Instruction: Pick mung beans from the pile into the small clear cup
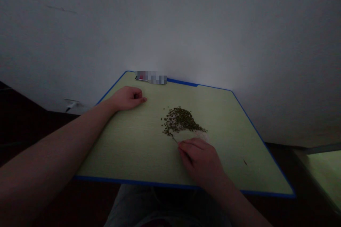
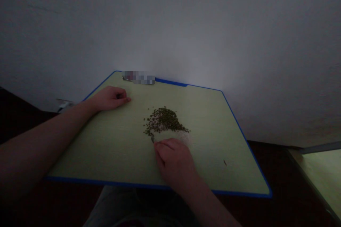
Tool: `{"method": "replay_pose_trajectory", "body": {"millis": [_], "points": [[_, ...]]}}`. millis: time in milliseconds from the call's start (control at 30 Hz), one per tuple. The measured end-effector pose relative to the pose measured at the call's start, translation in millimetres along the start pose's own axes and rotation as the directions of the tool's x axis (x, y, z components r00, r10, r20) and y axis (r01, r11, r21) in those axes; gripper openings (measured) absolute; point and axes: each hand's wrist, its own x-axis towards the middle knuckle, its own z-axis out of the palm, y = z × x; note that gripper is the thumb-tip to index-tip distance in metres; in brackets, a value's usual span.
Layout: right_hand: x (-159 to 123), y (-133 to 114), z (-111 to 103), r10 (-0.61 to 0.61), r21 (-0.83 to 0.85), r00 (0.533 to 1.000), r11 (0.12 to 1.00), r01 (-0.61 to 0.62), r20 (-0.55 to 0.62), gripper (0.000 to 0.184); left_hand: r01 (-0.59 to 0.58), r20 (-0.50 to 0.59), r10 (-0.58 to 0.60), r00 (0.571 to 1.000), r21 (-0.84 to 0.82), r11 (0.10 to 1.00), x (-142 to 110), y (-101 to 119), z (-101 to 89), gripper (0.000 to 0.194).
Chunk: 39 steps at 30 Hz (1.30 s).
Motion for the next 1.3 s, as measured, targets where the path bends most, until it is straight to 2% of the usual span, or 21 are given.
{"method": "replay_pose_trajectory", "body": {"millis": [400, 767, 933, 1300], "points": [[-5, -10, 11, -0.036, -0.107, 0.999, 0.994, 0.033, -0.022, 0.021, -0.007, -0.007, 0.007, 1.000, 0.025, 1.000, 0, 3, -1.5, 0.038], [9, -22, 21, -0.027, -0.252, 0.995, 0.967, 0.050, 0.093, 0.025, 0.007, 0.010, -0.008, 1.000, 0.020, 1.000, -1, 2, -1.3, 0.039], [9, -28, 21, -0.006, -0.354, 0.993, 0.934, 0.049, 0.121, 0.027, 0.002, 0.008, -0.002, 1.000, 0.005, 1.000, -1, 2, -0.7, 0.040], [-2, -24, 11, -0.004, -0.389, 0.996, 0.920, 0.037, 0.086, 0.028, 0.005, 0.011, -0.005, 1.000, 0.011, 1.000, 0, 1, -0.4, 0.039]]}}
